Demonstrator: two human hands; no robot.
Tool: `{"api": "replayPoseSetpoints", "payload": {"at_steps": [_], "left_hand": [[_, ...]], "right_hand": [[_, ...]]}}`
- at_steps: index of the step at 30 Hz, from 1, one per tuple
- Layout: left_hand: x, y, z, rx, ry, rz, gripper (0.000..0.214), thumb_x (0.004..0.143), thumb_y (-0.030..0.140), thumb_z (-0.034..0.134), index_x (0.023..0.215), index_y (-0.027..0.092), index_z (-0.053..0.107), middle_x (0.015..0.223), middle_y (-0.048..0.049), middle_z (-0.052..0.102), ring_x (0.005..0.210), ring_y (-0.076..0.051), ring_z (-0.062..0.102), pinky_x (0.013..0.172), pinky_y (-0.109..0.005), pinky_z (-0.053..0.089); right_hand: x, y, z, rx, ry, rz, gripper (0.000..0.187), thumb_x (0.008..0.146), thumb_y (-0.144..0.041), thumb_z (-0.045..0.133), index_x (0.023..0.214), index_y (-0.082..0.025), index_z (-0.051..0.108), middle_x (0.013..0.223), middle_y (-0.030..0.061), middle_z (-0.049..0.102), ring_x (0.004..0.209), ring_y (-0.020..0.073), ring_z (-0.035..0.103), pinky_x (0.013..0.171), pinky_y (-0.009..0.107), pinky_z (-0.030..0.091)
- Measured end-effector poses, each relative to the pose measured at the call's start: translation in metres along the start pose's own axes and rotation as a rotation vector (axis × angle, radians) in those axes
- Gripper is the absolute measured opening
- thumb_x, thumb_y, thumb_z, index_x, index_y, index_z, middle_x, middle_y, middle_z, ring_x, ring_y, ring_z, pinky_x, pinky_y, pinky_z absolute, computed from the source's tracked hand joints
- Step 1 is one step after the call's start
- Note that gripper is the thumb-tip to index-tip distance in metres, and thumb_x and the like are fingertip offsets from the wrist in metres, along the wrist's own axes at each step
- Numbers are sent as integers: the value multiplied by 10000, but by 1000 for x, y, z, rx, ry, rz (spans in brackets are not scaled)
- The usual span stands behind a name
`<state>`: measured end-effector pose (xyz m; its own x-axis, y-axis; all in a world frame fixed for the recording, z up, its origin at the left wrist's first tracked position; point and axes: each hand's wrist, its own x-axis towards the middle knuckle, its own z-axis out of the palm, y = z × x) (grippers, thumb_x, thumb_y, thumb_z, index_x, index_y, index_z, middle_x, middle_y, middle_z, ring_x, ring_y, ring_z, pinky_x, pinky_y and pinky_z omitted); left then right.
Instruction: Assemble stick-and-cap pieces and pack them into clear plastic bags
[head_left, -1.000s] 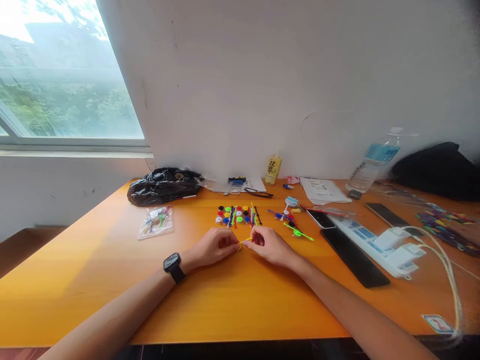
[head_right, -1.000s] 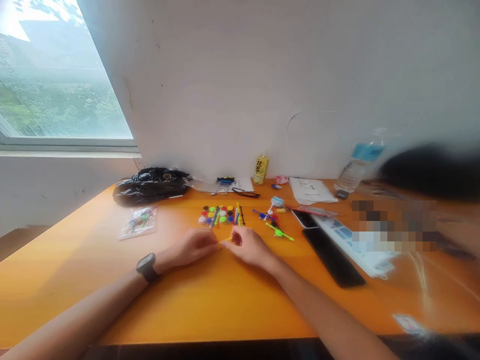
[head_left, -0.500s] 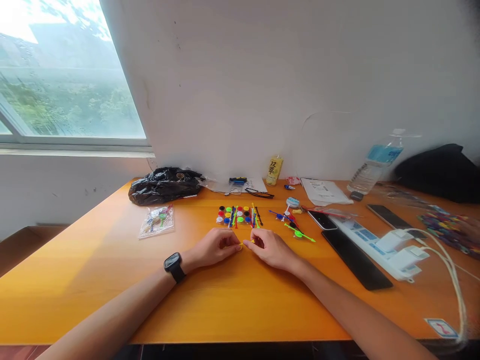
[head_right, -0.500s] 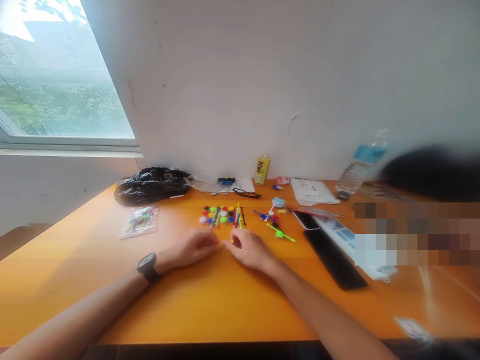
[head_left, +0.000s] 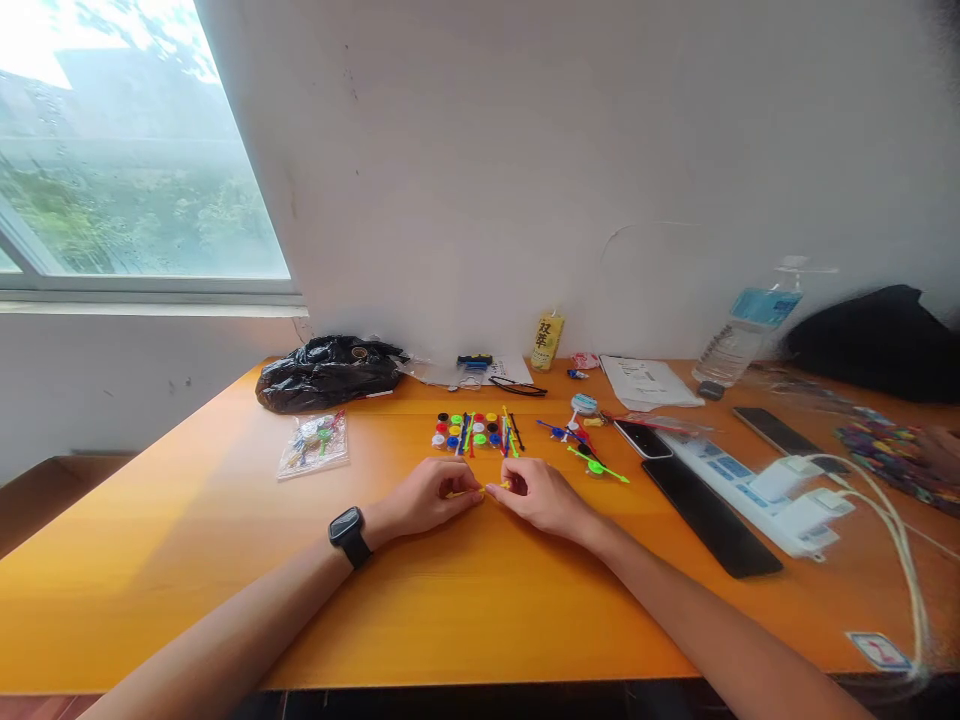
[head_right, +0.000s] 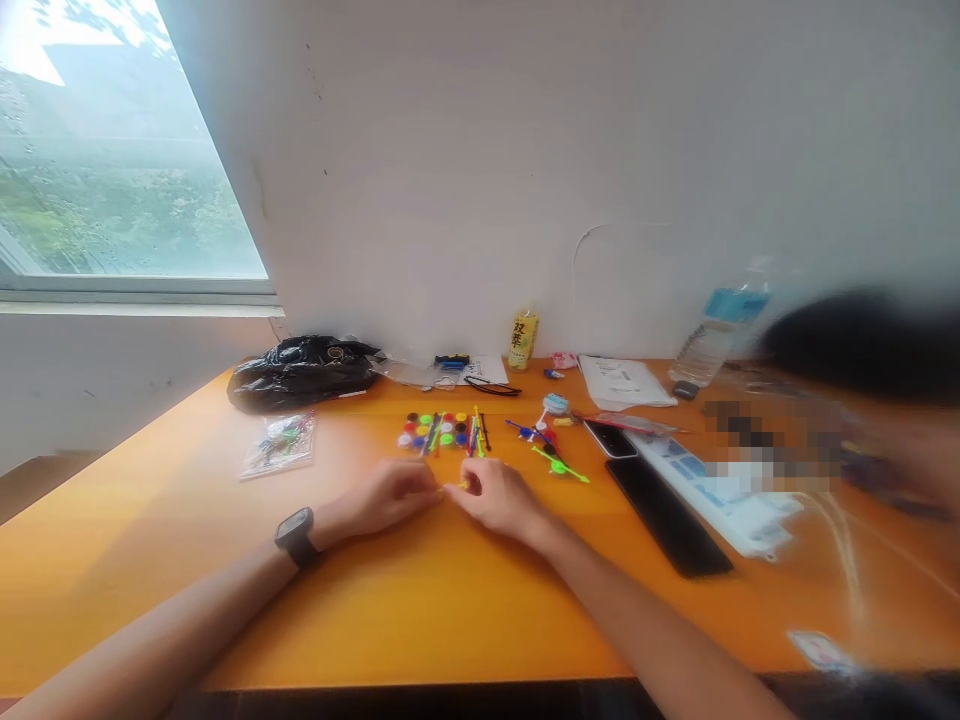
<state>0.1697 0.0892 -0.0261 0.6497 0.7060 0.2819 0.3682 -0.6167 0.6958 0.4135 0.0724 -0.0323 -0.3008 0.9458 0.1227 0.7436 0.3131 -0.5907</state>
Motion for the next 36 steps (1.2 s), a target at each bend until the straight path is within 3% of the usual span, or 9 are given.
{"api": "replayPoseSetpoints", "payload": {"at_steps": [10,16,22,31,36], "left_hand": [[0,1,0,-24,3,26,339,1015,441,633,847,163,730,846,-62,716,753,-153,613,720,-268,491],[-1,-2,-3,-169,3,-54,281,1023,349,574,1161,154,721,1044,-91,765,915,-195,682,807,-292,540],[0,-3,-7,-258,-43,-113,243,953,281,632,1137,148,721,1126,-109,762,1027,-229,694,917,-334,546],[2,0,-7,-223,18,-135,384,1009,491,610,1144,155,737,1033,-86,744,970,-229,659,850,-317,538],[2,1,-8,-188,15,-110,444,1025,557,567,1126,164,747,1005,-78,729,935,-217,634,828,-305,526]], "right_hand": [[1,-1,0,19,-2,34,373,877,-485,711,708,-208,528,674,-25,578,625,131,476,571,260,308],[2,1,-1,22,-4,40,398,878,-500,708,693,-203,518,648,-30,552,616,129,466,579,259,307],[4,8,1,73,0,40,414,856,-535,732,699,-200,548,669,-22,573,632,134,484,585,255,333],[9,17,3,133,-37,42,446,851,-557,730,681,-189,544,648,-30,536,630,124,470,565,245,324],[10,21,-12,205,-185,146,510,836,-604,730,639,-182,524,578,-42,475,554,102,431,510,243,268]]}}
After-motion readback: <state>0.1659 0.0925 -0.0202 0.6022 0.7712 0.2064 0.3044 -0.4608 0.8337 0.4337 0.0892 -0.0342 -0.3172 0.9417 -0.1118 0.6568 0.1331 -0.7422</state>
